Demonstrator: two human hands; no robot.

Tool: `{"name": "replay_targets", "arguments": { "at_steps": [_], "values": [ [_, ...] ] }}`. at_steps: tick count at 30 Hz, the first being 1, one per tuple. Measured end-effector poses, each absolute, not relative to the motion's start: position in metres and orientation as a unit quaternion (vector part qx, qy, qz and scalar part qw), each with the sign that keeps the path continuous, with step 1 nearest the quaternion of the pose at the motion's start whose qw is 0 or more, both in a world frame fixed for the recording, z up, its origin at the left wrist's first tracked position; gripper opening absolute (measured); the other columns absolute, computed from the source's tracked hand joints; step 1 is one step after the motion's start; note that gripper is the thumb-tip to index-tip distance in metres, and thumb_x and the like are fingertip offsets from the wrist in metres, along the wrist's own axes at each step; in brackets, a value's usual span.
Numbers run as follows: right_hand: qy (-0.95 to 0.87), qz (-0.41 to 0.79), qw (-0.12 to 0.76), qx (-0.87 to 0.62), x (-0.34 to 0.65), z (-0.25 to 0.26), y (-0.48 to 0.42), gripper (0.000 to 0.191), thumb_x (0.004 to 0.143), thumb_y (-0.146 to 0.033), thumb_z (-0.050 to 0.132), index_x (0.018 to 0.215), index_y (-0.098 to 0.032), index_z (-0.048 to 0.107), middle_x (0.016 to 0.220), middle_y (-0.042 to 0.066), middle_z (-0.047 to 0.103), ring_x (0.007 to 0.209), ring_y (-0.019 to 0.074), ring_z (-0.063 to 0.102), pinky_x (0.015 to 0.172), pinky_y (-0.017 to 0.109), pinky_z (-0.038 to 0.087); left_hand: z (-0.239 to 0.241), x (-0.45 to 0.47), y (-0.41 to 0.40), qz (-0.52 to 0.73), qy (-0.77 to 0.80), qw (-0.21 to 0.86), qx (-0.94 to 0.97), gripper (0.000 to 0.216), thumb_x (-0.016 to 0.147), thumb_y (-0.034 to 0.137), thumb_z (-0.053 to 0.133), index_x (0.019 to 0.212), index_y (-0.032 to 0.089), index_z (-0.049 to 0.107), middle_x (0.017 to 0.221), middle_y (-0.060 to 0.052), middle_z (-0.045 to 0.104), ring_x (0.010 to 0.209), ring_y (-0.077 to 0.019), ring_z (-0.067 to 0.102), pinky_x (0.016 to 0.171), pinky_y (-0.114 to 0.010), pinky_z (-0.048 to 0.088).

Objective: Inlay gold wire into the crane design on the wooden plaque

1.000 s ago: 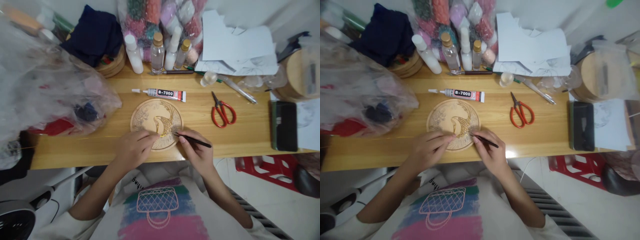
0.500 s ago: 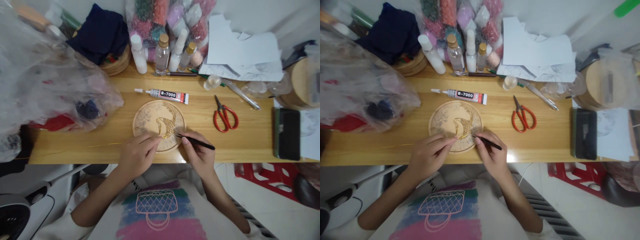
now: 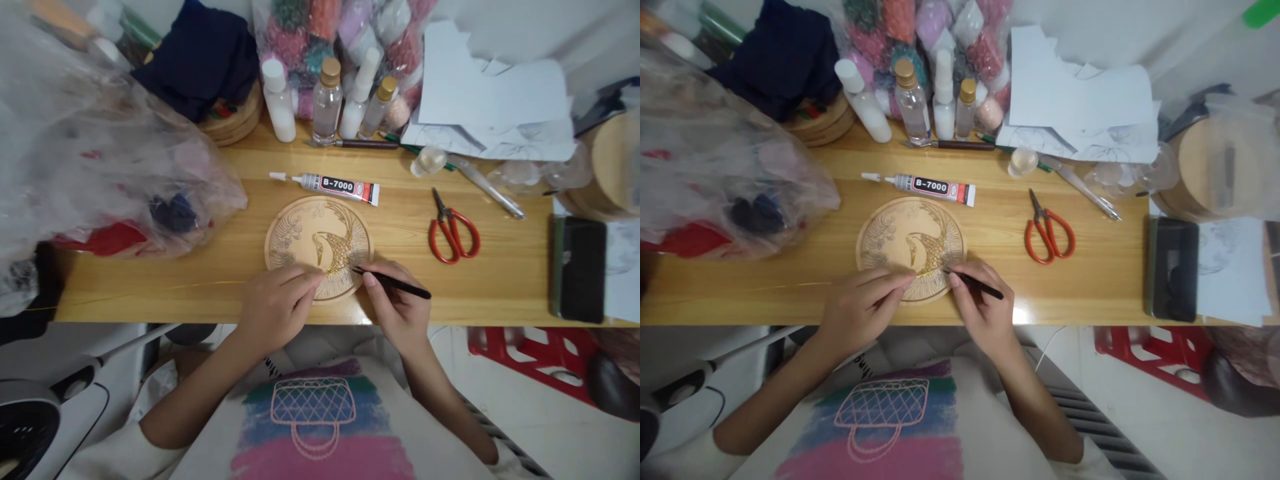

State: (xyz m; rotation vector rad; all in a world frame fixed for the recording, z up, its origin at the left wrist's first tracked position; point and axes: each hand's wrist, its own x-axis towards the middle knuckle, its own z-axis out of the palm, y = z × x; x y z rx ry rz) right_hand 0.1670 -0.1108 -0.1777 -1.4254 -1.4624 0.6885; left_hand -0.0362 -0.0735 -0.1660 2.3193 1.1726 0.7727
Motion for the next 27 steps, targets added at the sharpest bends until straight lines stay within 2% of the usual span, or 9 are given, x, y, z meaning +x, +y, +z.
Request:
{"name": "replay_targets", "arguments": {
  "at_steps": [13, 27],
  "values": [
    [-0.597, 0.243, 0.459, -0.612, 0.156, -0.173, -0.11, 0.015, 0.09, -0.017, 0.062, 0.098, -0.025, 0.072, 0.094, 0.003, 0.076, 0.091, 0.019, 0.071, 0.083, 0.038, 0.06, -0.165, -0.033, -0.075, 0.28, 0.427, 0.183, 0.84, 0.018, 0.095, 0.012, 0.054, 0.096, 0.017, 0.072, 0.088, -0.004, 0.077, 0.08, -0.0144, 0.072, 0.072, -0.024, 0.056],
    [-0.598, 0.243, 0.46, -0.61, 0.155, -0.173, -0.107, 0.014, 0.09, -0.015, 0.063, 0.095, -0.024, 0.072, 0.093, 0.003, 0.077, 0.09, 0.0175, 0.072, 0.082, 0.036, 0.061, -0.166, -0.033, -0.077, 0.276, 0.43, 0.163, 0.844, 0.018, 0.096, 0.014, 0.054, 0.096, 0.017, 0.071, 0.087, -0.003, 0.077, 0.079, -0.0143, 0.072, 0.069, -0.025, 0.055]
  ]
}}
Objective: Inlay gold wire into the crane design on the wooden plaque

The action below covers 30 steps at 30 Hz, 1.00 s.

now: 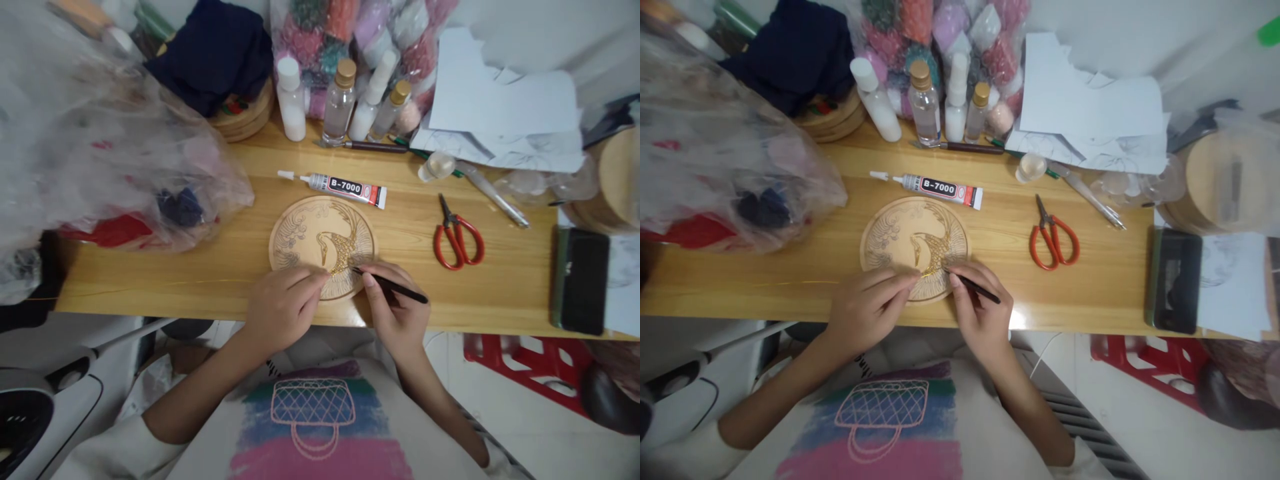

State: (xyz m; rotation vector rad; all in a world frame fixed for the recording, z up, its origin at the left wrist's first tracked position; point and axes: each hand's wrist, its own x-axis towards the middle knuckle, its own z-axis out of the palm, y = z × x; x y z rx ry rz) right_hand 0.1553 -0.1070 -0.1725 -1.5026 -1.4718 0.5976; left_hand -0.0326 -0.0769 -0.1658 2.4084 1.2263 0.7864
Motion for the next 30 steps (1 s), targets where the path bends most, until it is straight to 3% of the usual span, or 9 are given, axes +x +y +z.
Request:
{"name": "replay_targets", "arguments": {
  "at_steps": [30],
  "values": [
    [-0.631, 0.24, 0.434, -0.597, 0.158, -0.1721, -0.1055, 0.018, 0.09, -0.015, 0.061, 0.098, -0.026, 0.073, 0.096, 0.003, 0.078, 0.091, 0.0193, 0.073, 0.084, 0.038, 0.062, -0.164, -0.0327, -0.0761, 0.267, 0.43, 0.179, 0.844, 0.018, 0.095, 0.014, 0.054, 0.096, 0.017, 0.071, 0.089, -0.003, 0.077, 0.08, -0.0145, 0.071, 0.07, -0.025, 0.056]
  ]
}}
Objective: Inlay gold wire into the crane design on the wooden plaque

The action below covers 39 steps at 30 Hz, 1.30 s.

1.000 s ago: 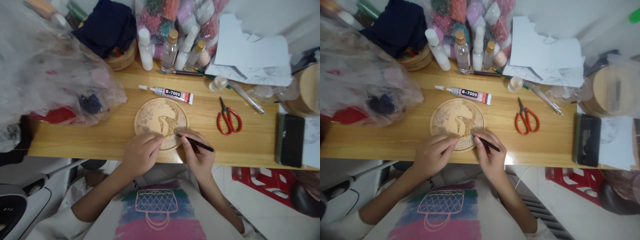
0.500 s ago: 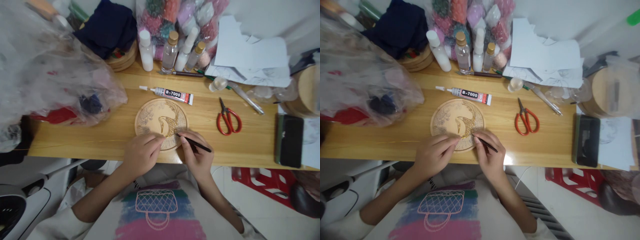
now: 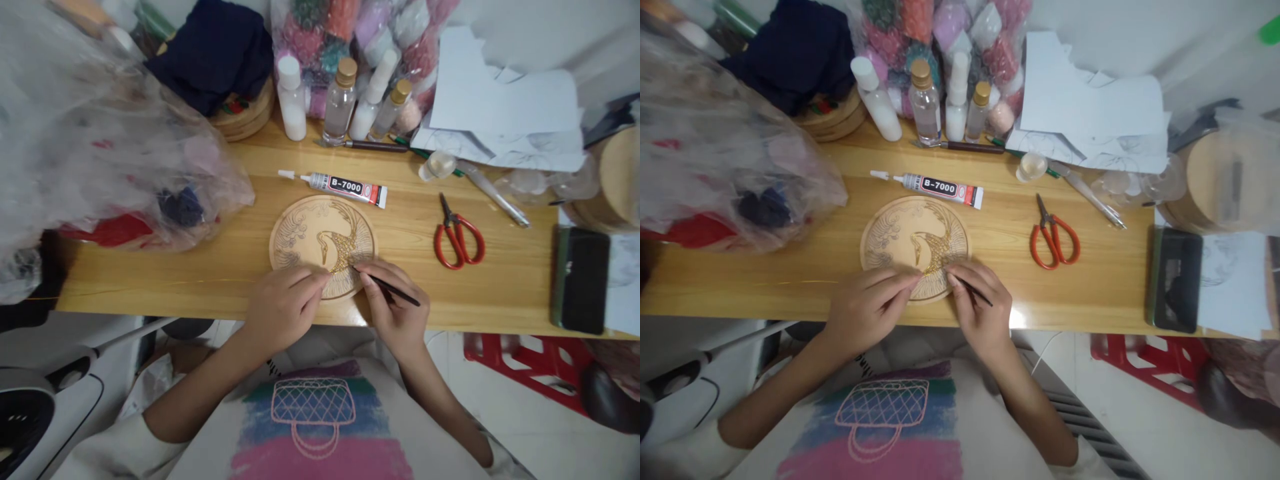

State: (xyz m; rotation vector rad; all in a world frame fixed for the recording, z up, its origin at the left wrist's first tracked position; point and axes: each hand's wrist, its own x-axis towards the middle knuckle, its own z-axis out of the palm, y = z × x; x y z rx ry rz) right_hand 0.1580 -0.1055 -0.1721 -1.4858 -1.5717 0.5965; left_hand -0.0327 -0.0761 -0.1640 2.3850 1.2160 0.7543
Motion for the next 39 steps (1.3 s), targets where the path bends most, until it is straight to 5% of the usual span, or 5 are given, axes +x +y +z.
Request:
{"name": "replay_targets", "arguments": {
  "at_steps": [13, 39],
  "values": [
    [-0.646, 0.24, 0.438, -0.577, 0.161, -0.172, -0.104, 0.019, 0.09, -0.013, 0.061, 0.099, -0.025, 0.073, 0.095, 0.003, 0.078, 0.09, 0.018, 0.073, 0.082, 0.035, 0.061, -0.158, -0.042, -0.058, 0.227, 0.404, 0.248, 0.851, 0.016, 0.096, 0.015, 0.053, 0.096, 0.019, 0.068, 0.093, 0.0, 0.075, 0.083, -0.0127, 0.071, 0.071, -0.023, 0.054],
    [-0.654, 0.24, 0.44, -0.567, 0.167, -0.17, -0.094, 0.014, 0.089, -0.012, 0.063, 0.098, -0.019, 0.073, 0.096, 0.005, 0.077, 0.093, 0.0143, 0.072, 0.087, 0.028, 0.058, -0.168, -0.024, -0.082, 0.291, 0.451, 0.138, 0.832, 0.012, 0.093, 0.013, 0.058, 0.09, 0.015, 0.07, 0.083, -0.002, 0.076, 0.075, -0.0154, 0.072, 0.065, -0.026, 0.054]
  ]
}}
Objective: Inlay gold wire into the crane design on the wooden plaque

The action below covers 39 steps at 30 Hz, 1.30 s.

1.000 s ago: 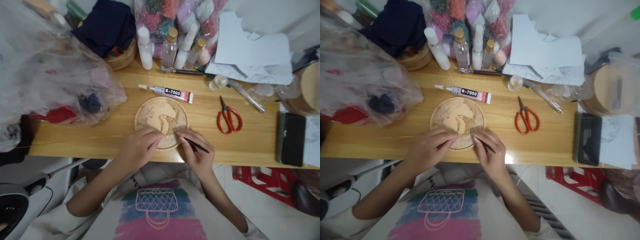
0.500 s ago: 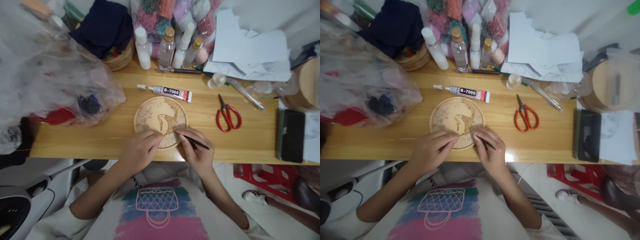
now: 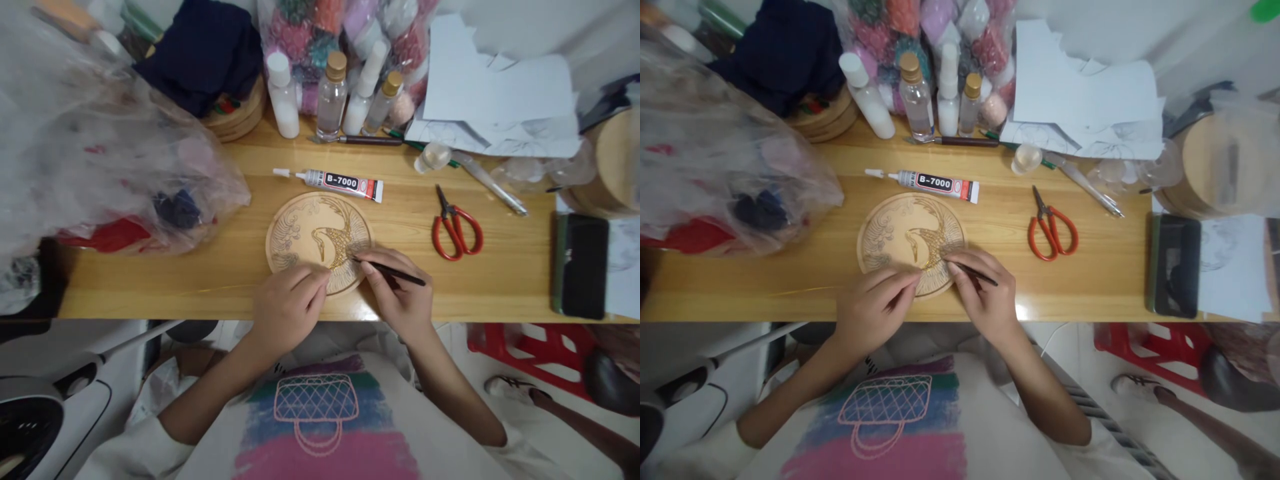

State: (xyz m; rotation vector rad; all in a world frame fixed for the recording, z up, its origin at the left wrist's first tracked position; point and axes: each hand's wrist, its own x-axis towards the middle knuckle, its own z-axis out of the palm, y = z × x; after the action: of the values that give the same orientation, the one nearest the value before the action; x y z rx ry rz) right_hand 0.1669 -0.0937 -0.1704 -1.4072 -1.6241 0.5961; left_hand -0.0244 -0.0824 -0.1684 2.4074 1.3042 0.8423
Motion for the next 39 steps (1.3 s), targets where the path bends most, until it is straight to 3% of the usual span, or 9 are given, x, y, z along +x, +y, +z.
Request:
{"name": "replay_targets", "arguments": {
  "at_steps": [17, 24, 39],
  "values": [
    [-0.566, 0.239, 0.45, -0.648, 0.149, -0.171, -0.106, 0.012, 0.091, -0.021, 0.063, 0.094, -0.023, 0.074, 0.093, 0.003, 0.077, 0.091, 0.0191, 0.072, 0.083, 0.037, 0.059, -0.169, -0.023, -0.084, 0.297, 0.456, 0.12, 0.831, 0.014, 0.092, 0.012, 0.058, 0.09, 0.016, 0.07, 0.081, -0.002, 0.075, 0.073, -0.0149, 0.071, 0.066, -0.026, 0.054],
    [-0.548, 0.235, 0.451, -0.664, 0.144, -0.169, -0.106, 0.011, 0.091, -0.022, 0.063, 0.093, -0.021, 0.074, 0.093, 0.004, 0.077, 0.09, 0.0182, 0.072, 0.082, 0.036, 0.059, -0.169, -0.023, -0.084, 0.291, 0.458, 0.119, 0.832, 0.014, 0.093, 0.013, 0.057, 0.088, 0.016, 0.07, 0.078, -0.001, 0.075, 0.071, -0.0155, 0.07, 0.063, -0.027, 0.053],
    [-0.614, 0.154, 0.419, -0.651, 0.139, -0.167, -0.104, 0.013, 0.092, -0.017, 0.059, 0.094, -0.021, 0.071, 0.091, 0.005, 0.077, 0.089, 0.0197, 0.073, 0.08, 0.037, 0.061, -0.167, -0.023, -0.083, 0.283, 0.458, 0.136, 0.832, 0.015, 0.093, 0.013, 0.056, 0.089, 0.016, 0.07, 0.081, -0.003, 0.075, 0.074, -0.0156, 0.071, 0.066, -0.026, 0.053]
  ]
}}
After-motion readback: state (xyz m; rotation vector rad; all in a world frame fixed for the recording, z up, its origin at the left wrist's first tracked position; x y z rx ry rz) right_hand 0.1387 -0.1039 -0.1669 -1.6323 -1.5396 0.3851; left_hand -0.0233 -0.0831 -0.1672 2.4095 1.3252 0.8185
